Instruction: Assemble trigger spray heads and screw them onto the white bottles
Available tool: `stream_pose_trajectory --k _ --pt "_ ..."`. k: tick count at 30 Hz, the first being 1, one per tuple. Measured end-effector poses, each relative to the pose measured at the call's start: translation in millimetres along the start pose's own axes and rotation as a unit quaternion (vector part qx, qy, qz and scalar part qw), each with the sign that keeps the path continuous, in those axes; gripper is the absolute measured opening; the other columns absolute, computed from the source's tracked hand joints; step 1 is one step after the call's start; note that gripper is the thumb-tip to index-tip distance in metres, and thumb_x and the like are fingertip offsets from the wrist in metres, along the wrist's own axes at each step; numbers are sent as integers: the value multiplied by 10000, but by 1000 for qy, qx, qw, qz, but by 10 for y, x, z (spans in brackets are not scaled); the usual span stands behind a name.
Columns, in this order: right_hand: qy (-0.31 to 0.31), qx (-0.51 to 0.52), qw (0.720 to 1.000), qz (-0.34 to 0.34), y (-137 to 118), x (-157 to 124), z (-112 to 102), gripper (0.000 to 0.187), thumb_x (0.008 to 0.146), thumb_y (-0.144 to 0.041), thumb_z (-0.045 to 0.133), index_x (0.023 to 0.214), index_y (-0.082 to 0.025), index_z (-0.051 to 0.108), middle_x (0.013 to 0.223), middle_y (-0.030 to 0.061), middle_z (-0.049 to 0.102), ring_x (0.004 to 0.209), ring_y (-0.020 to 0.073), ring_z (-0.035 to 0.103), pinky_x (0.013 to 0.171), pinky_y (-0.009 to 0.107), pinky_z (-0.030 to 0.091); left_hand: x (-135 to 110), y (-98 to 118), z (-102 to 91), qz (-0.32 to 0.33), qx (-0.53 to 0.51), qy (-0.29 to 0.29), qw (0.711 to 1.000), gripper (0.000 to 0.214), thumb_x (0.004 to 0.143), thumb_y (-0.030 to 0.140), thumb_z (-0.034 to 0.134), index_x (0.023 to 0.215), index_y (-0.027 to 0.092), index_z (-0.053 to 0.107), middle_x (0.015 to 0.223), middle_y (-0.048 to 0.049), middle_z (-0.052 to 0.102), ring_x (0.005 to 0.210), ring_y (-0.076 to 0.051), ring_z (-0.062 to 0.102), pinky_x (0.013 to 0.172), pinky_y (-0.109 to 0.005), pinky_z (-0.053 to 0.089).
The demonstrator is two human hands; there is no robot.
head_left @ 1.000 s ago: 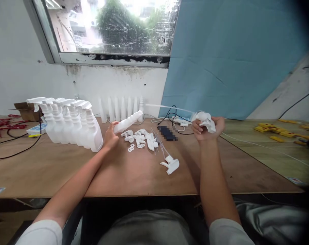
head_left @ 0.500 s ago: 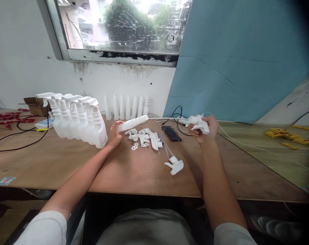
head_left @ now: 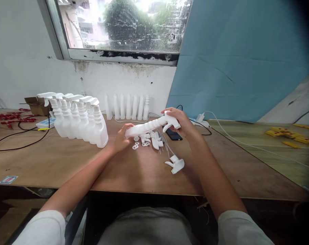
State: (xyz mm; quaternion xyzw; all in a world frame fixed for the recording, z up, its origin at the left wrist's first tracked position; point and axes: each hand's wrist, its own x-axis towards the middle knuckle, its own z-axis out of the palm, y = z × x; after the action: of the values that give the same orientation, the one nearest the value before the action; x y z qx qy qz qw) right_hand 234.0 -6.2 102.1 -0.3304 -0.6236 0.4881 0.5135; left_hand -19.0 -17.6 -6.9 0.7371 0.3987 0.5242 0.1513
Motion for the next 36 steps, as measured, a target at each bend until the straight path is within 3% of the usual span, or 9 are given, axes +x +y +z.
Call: stream_pose_trajectory --k 5,9,13,18,23,28,30,33,36 --pt "-73 99 992 35 -192 25 25 486 717 -626 603 797 -147 608 465 -28 461 330 78 367 277 183 191 -36 111 40 -33 -91 -39 995 483 647 246 743 1069 241 509 1086 -13 595 959 -190 589 881 -336 464" --pt "-107 134 985 22 -197 28 12 299 704 -438 666 679 -158 563 574 6 521 449 101 448 307 180 224 -67 188 91 -68 -203 -71 974 543 606 296 794 1041 245 473 1072 -20 578 940 -181 579 813 -312 482" --pt "-50 79 993 -71 -32 47 63 216 648 -277 775 752 -156 630 627 -20 556 492 67 446 381 163 302 -101 224 127 -103 -277 -129 947 608 574 293 821 1035 256 426 1058 -18 548 908 -168 573 747 -286 493" --pt "-28 87 991 -94 167 10 254 323 624 -353 819 824 -191 624 802 6 664 704 138 625 610 241 506 -150 215 205 -115 -281 -187 934 632 553 262 839 981 250 373 1007 -4 512 861 -149 558 678 -248 475" --pt "-43 145 985 -77 295 -46 418 401 665 -370 793 962 -217 571 767 1 685 616 165 655 574 283 526 -211 156 256 -105 -265 -208 936 652 575 242 834 999 254 338 1105 -29 496 945 -168 553 718 -266 487" --pt "-36 130 986 -98 323 -110 530 393 692 -396 777 985 -229 575 729 -14 682 604 162 651 568 271 523 -176 182 172 -95 -211 -261 937 644 682 365 782 1115 268 316 1170 -81 491 1050 -222 560 803 -348 517" --pt "-23 113 987 -111 324 -136 569 340 710 -406 763 946 -217 609 757 0 690 634 160 650 579 262 519 -73 288 99 -47 -206 -233 949 630 728 442 736 1173 295 315 1256 -98 465 1154 -245 527 875 -373 508" --pt "-4 95 988 -126 329 -168 623 283 726 -402 751 901 -206 647 800 14 699 667 162 648 599 264 521 157 609 -40 52 -195 -114 973 661 762 554 658 1268 331 296 1365 -95 422 1243 -257 485 954 -391 484" --pt "0 96 985 -142 335 -198 666 326 717 -391 761 972 -224 646 843 12 702 712 171 653 636 276 531 399 1027 -175 112 -123 -59 984 752 730 509 712 1346 320 323 1368 -84 475 1234 -260 511 939 -377 497"
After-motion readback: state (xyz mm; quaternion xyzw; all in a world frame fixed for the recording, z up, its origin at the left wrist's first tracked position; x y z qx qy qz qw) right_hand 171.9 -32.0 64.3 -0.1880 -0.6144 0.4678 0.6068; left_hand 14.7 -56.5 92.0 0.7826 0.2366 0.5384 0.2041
